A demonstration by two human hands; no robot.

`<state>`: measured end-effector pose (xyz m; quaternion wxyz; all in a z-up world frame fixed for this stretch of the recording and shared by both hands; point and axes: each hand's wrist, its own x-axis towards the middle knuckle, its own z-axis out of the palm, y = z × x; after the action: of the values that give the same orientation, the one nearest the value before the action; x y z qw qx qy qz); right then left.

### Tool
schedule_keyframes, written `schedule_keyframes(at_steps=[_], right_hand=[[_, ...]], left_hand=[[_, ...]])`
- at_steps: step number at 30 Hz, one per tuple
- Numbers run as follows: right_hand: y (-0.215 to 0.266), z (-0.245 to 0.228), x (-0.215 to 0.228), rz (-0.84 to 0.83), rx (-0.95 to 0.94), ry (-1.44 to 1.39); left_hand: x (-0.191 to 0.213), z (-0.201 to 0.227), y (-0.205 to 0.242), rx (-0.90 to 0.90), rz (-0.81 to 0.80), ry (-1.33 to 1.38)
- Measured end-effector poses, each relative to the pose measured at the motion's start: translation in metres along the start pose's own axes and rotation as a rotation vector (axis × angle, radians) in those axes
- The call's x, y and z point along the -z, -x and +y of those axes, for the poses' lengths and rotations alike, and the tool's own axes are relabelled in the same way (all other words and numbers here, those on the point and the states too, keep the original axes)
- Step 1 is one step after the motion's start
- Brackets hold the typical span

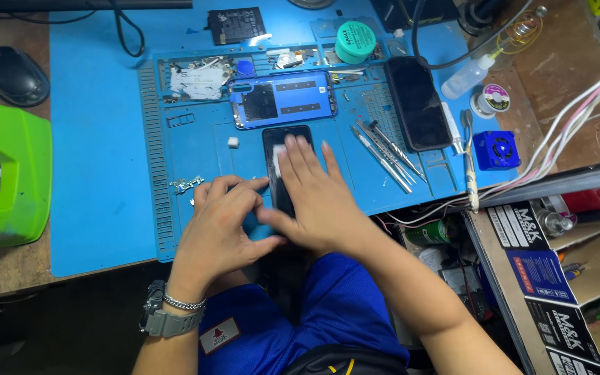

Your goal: The person retrieves a small bottle of liquid and a cotton swab from a shelf. They apply the liquid to the swab and wipe the screen of a smartphone. Afterward, they use a white cloth to wipe the screen again, finishing the cleaning process.

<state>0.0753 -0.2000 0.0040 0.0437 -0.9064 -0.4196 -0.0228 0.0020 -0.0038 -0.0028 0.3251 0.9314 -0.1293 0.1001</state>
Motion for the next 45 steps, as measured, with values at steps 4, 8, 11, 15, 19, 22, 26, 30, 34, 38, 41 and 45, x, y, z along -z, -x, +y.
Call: schedule_keyframes(at_steps=[4,8,11,15,19,22,26,30,34,38,41,45], right_hand=[[-0.019,0.013,-0.005,0.058,-0.018,-0.059],[0.037,-0.016,0.011,0.031,0.103,-0.026],[0.057,-0.017,0.002,0.014,0.146,0.031],[-0.005,0.026,-0.005,0.101,0.039,0.023],[0.009,0.005,0.009,0.079,0.053,-0.017],[0.036,-0.004,0.008,0.028,0.141,0.029],[-0.002,0.028,-0.001,0.098,0.072,0.054],[-0.025,0.022,0.003,0.059,0.03,-0.017],[-0.027,0.02,0.004,0.06,0.112,0.007],[-0.042,0.014,0.008,0.033,0.027,-0.032],[-0.034,0.02,0.002,-0.02,0.066,-0.023],[-0.045,0.02,0.005,-0.03,0.02,-0.048]], left_hand=[[0.003,0.004,-0.001,-0.013,0.014,0.007],[-0.003,-0.004,0.001,0.002,0.01,0.025],[0.0,0.0,0.001,0.025,-0.001,0.039],[-0.003,-0.001,0.0,-0.004,0.009,0.006],[-0.005,-0.005,0.002,0.03,-0.005,0.005],[-0.001,-0.004,-0.001,0.042,-0.01,0.028],[-0.001,-0.003,-0.001,0.003,0.015,0.036],[-0.004,-0.002,0.002,0.014,0.024,0.049],[-0.004,-0.005,-0.002,-0.003,0.046,0.009],[-0.007,-0.009,0.002,0.006,0.038,0.025],[-0.009,-0.007,0.002,-0.009,0.041,0.029],[-0.005,-0.006,0.001,-0.001,0.03,0.037]])
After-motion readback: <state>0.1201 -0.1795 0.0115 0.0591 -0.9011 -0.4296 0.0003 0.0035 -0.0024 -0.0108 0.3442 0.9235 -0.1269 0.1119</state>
